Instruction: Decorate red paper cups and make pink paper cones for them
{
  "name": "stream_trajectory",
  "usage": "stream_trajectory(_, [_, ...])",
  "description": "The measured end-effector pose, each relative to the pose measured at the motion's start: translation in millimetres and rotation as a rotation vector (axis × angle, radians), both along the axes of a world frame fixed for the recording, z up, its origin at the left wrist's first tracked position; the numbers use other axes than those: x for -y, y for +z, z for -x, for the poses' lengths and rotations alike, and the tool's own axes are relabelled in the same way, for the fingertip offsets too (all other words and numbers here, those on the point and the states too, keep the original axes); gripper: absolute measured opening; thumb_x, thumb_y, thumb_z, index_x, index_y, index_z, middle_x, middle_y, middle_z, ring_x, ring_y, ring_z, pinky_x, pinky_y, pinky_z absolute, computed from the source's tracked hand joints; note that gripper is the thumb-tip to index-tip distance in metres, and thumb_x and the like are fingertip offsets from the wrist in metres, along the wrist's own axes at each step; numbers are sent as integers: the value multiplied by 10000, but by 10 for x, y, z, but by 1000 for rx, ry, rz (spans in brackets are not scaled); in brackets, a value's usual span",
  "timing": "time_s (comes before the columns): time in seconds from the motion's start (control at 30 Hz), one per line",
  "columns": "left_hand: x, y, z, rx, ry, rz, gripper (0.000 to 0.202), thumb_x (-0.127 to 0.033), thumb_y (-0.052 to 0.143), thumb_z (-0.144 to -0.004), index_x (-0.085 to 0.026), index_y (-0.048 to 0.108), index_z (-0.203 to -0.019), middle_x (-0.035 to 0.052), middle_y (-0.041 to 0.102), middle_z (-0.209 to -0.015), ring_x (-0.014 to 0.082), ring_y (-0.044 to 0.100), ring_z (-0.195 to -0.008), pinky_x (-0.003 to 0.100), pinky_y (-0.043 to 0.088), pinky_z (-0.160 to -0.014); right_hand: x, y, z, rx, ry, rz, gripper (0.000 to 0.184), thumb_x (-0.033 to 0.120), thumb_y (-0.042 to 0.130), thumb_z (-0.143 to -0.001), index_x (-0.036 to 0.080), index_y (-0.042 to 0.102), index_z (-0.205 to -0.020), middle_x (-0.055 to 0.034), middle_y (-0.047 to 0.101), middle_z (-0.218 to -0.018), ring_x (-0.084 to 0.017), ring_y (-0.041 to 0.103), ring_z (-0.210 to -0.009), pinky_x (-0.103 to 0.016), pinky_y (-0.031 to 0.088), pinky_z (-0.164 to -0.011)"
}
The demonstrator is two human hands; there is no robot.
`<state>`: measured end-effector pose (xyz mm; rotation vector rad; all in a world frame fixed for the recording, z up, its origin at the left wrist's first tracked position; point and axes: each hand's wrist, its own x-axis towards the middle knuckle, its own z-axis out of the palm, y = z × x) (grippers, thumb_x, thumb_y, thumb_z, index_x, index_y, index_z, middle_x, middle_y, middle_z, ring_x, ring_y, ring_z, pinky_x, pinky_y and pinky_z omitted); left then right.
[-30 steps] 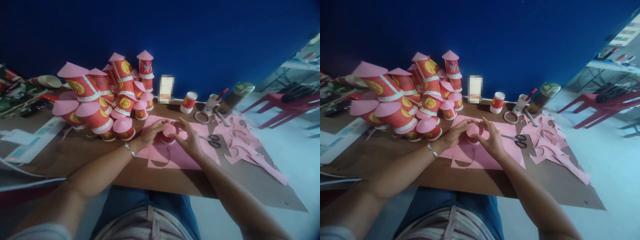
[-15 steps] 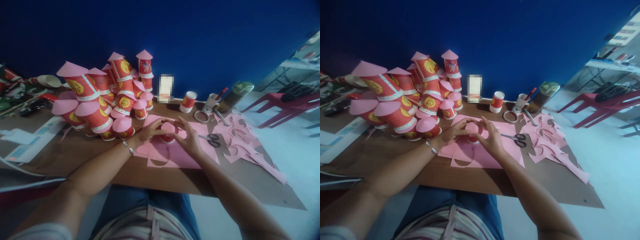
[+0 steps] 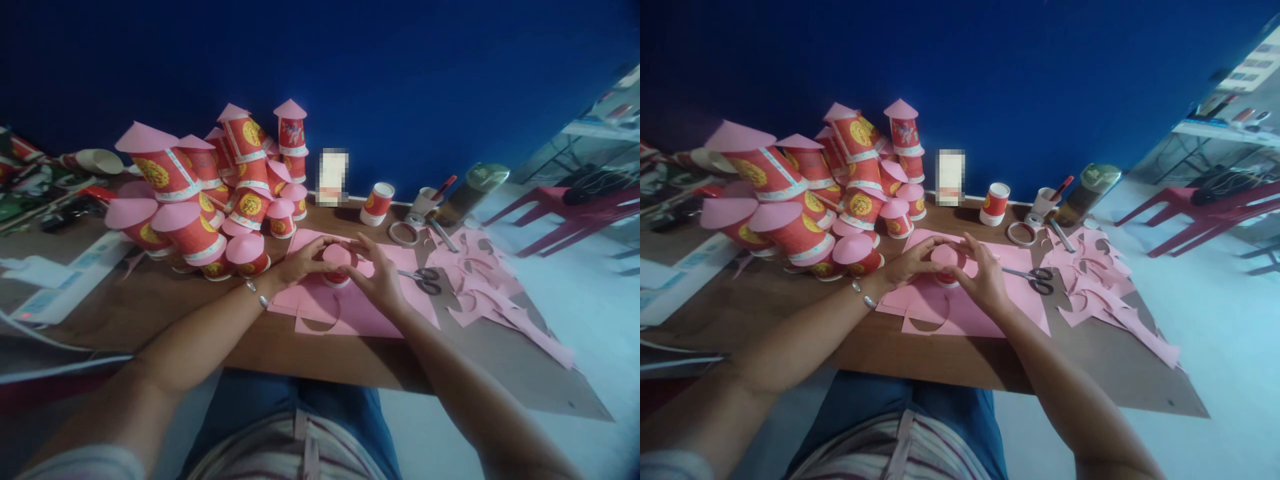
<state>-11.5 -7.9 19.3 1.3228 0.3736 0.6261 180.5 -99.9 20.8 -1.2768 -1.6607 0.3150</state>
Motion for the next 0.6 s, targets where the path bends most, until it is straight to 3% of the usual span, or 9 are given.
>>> stream_trajectory(0.2, [-10,-15,-3,10,5,59,559,-223,867,-733,-250,658,-1250,95,602,-1385,273,527,-1318,390,408,-1071,-6,-13,1,-19,12,-11,679,378,770,-882,229,462,-1468,-156,729,-1284,-305,705,-1197,-516,575,-1006])
stream_trajectory(0.4, [0,18,-14,55,27,186,439,-372,818,-792,-201,695,-1177,111,650,-1302,249,585,-1196,344,431,-988,6,24,22,-14,-3,-1,696,398,792,-863,243,471,-1461,-141,737,-1280,-307,694,-1219,-535,550,-1047])
stream_trajectory(0.6, [-19,0,-30,57,23,206,463,-326,856,-753,-207,706,-1175,102,674,-1236,234,597,-1151,325,444,-940,18,46,28,-5,-18,-3,691,396,797,-860,248,484,-1459,-132,742,-1270,-307,694,-1218,-533,545,-1054])
